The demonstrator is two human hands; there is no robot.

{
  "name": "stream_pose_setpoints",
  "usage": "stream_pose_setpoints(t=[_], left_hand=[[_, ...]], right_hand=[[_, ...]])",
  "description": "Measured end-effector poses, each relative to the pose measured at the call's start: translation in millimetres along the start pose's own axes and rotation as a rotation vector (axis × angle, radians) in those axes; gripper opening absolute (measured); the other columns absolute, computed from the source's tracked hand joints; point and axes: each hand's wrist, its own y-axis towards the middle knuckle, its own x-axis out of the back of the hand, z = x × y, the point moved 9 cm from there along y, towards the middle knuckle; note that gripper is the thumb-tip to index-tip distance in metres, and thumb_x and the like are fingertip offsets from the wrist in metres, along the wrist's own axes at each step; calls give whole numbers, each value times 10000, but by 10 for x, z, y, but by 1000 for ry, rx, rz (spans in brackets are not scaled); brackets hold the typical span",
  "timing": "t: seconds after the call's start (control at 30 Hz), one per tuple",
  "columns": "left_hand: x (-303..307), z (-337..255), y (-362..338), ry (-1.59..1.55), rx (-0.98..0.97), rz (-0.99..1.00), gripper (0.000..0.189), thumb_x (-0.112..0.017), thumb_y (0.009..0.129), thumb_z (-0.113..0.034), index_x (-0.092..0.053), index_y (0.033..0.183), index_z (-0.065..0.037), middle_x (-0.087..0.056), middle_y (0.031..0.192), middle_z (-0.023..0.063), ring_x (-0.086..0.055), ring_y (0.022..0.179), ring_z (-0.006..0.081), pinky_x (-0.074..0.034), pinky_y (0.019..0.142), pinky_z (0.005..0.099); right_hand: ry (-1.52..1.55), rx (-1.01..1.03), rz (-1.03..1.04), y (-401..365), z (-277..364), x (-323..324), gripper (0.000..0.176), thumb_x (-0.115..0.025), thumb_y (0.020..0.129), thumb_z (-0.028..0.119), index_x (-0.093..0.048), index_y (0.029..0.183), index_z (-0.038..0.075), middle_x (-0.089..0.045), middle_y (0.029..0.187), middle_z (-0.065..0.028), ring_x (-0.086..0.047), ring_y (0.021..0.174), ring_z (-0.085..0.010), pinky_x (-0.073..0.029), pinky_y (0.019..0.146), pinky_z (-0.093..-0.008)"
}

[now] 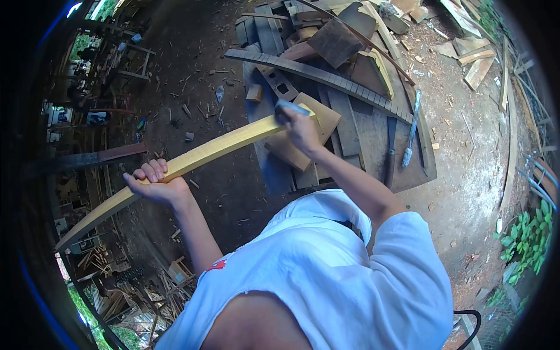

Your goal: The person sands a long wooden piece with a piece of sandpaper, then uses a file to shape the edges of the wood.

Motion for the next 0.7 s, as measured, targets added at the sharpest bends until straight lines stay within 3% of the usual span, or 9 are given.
stream_pose_setpoints(t=[0.1, 0.2, 0.27, 0.33, 0.43, 0.5, 0.57, 0.63, 0.7], left_hand=[[-56, 10, 41, 23, -7, 0, 399, -474, 952, -398, -380, 622, -194, -264, 471, -64, -256, 427, 57, -285, 477, 226], [-15, 64, 151, -1, 16, 22, 395, -478, 939, -404, -374, 621, -194, -264, 470, -66, -251, 422, 58, -277, 472, 225], [106, 111, 207, 6, 35, -6, 390, -472, 928, -411, -369, 620, -194, -258, 467, -65, -249, 419, 58, -270, 470, 227], [196, 131, 226, 4, 31, -6, 389, -464, 927, -411, -367, 620, -193, -257, 466, -64, -251, 418, 60, -269, 468, 228], [221, 132, 249, 3, 25, -29, 388, -452, 928, -412, -366, 620, -191, -254, 465, -63, -252, 414, 64, -267, 464, 231], [250, 162, 250, 8, 25, -63, 389, -447, 928, -414, -366, 621, -190, -253, 464, -62, -251, 412, 66, -265, 461, 231], [307, 176, 287, 12, 46, -87, 387, -445, 927, -413, -367, 623, -186, -254, 463, -59, -251, 406, 70, -264, 453, 234], [354, 191, 289, 12, 52, -86, 387, -445, 927, -414, -367, 624, -185, -253, 463, -57, -248, 406, 71, -263, 453, 236], [391, 182, 277, 5, 48, -88, 387, -444, 927, -415, -367, 625, -185, -252, 463, -56, -245, 407, 72, -262, 453, 238]], right_hand=[[147, 481, -46, -447, 1227, -164, 297, -574, 888, 73, -592, 1184, 57, -640, 1128, -150, -612, 1067, -286, -466, 917, -363], [170, 464, 48, -324, 973, -262, 341, -586, 848, 8, -596, 1184, 61, -585, 1230, -152, -548, 1160, -305, -441, 990, -349], [95, 56, -12, 19, 74, -147, 285, -553, 909, 137, -600, 1184, 80, -650, 1084, -173, -634, 1003, -312, -498, 855, -362], [-42, -97, -34, 176, -386, 122, 282, -526, 919, 181, -610, 1169, 82, -681, 936, -163, -665, 835, -335, -506, 735, -397], [-85, -44, -65, 66, -154, -17, 291, -558, 888, 157, -610, 1165, 85, -667, 1021, -161, -649, 927, -327, -507, 810, -387], [33, 276, -87, -251, 448, -211, 343, -605, 819, 48, -616, 1161, 79, -594, 1213, -150, -563, 1140, -287, -445, 990, -360], [-53, 472, -20, -503, 951, -186, 374, -595, 849, 49, -574, 1221, 87, -617, 1185, -134, -580, 1122, -303, -471, 964, -351], [-42, 418, -53, -383, 563, -87, 348, -580, 860, 44, -581, 1206, 90, -611, 1181, -158, -588, 1098, -318, -484, 932, -358], [-83, -22, -97, -119, -216, 144, 246, -554, 882, 147, -631, 1109, 90, -631, 1082, -188, -623, 964, -352, -508, 818, -412]])
